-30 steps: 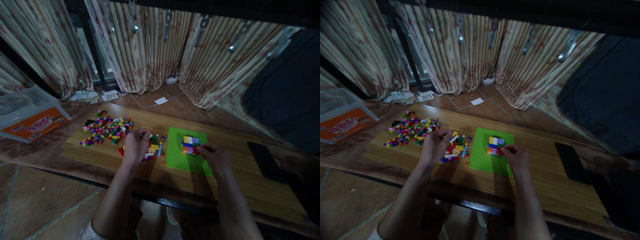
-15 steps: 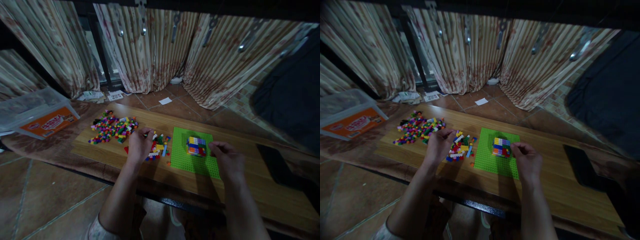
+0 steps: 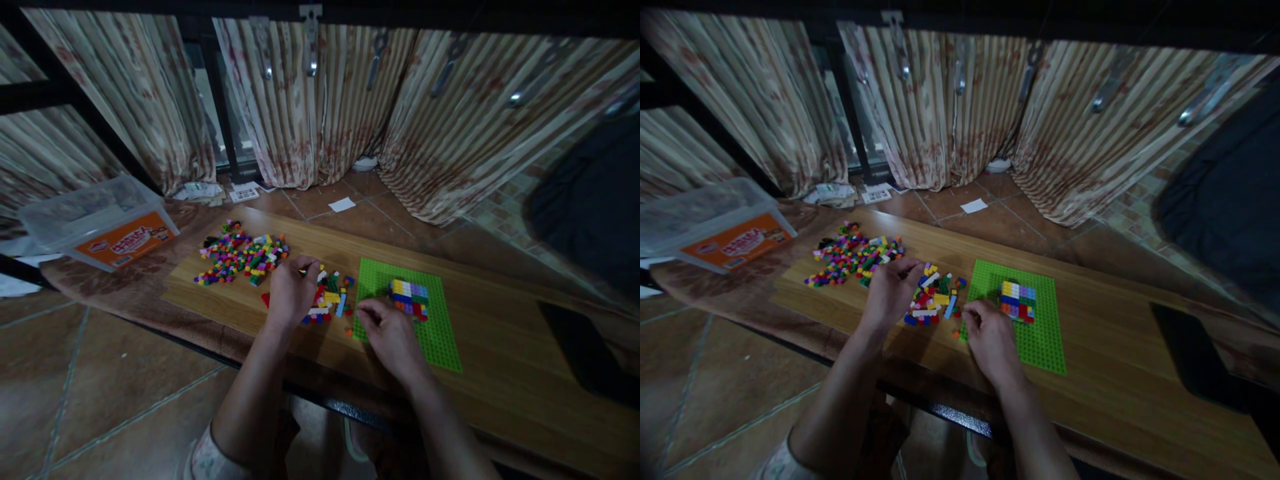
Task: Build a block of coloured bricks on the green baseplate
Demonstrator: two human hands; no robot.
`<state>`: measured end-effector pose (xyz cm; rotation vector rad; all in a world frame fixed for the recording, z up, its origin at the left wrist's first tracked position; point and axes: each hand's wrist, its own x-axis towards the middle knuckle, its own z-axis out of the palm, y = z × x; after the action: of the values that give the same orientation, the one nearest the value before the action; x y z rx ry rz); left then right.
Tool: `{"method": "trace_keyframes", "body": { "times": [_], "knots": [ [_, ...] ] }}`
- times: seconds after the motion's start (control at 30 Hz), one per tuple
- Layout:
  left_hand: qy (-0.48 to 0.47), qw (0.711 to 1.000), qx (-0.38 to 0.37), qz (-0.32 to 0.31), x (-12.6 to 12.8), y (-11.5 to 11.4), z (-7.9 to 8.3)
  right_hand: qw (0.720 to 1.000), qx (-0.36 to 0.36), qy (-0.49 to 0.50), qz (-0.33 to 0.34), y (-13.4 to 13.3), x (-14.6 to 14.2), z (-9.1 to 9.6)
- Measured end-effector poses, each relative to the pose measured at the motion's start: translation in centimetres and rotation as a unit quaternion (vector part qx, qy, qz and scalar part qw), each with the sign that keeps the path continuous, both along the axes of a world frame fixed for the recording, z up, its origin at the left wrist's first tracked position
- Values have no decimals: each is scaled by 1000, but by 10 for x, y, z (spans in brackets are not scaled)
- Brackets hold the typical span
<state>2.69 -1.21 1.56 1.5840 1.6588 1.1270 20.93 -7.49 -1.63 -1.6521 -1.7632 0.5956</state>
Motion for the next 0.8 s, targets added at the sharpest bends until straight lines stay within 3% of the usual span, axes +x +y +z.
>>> {"method": "trace_keyframes", "body": {
  "times": [0.47,0.8],
  "knots": [
    [-12,1000,-14,5,0,-3,6,992,-19,-121,12,7,-21,-3],
    [-11,1000,-10,4,-1,-2,6,996,-13,-88,14,9,-21,-6]
  ]
}}
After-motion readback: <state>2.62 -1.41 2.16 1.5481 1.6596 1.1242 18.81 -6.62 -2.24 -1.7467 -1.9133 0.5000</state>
